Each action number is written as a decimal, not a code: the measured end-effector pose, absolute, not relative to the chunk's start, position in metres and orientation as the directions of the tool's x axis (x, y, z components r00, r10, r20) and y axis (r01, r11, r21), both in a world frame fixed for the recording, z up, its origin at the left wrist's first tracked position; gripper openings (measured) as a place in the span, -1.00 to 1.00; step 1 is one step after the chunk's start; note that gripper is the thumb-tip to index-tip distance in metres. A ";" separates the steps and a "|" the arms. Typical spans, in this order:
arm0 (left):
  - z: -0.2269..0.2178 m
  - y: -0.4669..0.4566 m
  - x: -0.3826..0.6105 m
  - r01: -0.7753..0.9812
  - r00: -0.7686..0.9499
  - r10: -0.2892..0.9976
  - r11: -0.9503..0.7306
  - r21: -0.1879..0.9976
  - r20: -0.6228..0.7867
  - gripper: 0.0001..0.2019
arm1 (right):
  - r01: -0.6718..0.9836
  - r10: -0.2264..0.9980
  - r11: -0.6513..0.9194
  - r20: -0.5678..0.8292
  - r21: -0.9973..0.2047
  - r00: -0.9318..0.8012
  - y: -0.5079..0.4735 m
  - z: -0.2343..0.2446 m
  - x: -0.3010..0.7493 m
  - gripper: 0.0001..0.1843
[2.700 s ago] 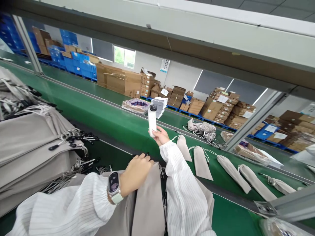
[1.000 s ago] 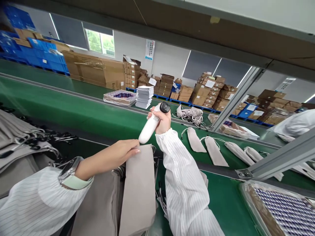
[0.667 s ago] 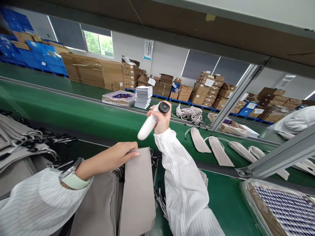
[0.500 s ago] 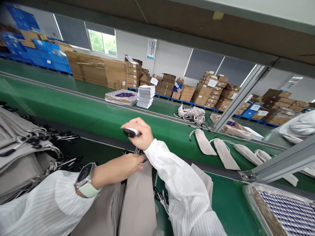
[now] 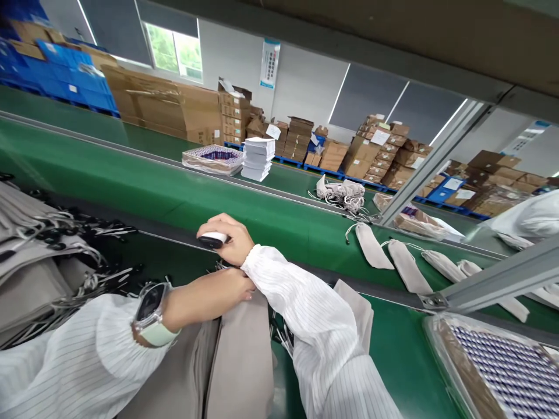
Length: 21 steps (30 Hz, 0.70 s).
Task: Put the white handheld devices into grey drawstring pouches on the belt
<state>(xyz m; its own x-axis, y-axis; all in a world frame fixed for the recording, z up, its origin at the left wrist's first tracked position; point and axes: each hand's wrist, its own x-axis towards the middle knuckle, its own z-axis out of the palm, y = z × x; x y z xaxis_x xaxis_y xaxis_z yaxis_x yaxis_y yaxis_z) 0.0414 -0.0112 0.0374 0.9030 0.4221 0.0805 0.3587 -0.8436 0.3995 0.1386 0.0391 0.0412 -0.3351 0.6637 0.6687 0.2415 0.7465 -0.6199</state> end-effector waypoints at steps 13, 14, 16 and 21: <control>0.091 0.002 0.031 0.342 0.815 0.558 -0.684 0.644 0.159 -0.78 | -0.391 0.868 0.495 0.456 -0.776 0.195 0.039 0.110 0.206 -0.59; 0.091 0.002 0.032 0.334 0.815 0.556 -0.682 0.651 0.164 -0.78 | -0.432 0.887 0.462 0.419 -0.775 0.196 0.039 0.111 0.207 -0.59; 0.090 0.002 0.034 0.326 0.817 0.551 -0.686 0.651 0.172 -0.78 | -0.510 0.912 0.409 0.361 -0.757 0.194 0.039 0.112 0.210 -0.61; 0.090 0.004 0.036 0.345 0.723 0.623 -0.701 0.625 0.299 -0.75 | -0.449 0.956 0.164 0.253 -0.879 -0.147 0.036 0.106 0.206 -0.75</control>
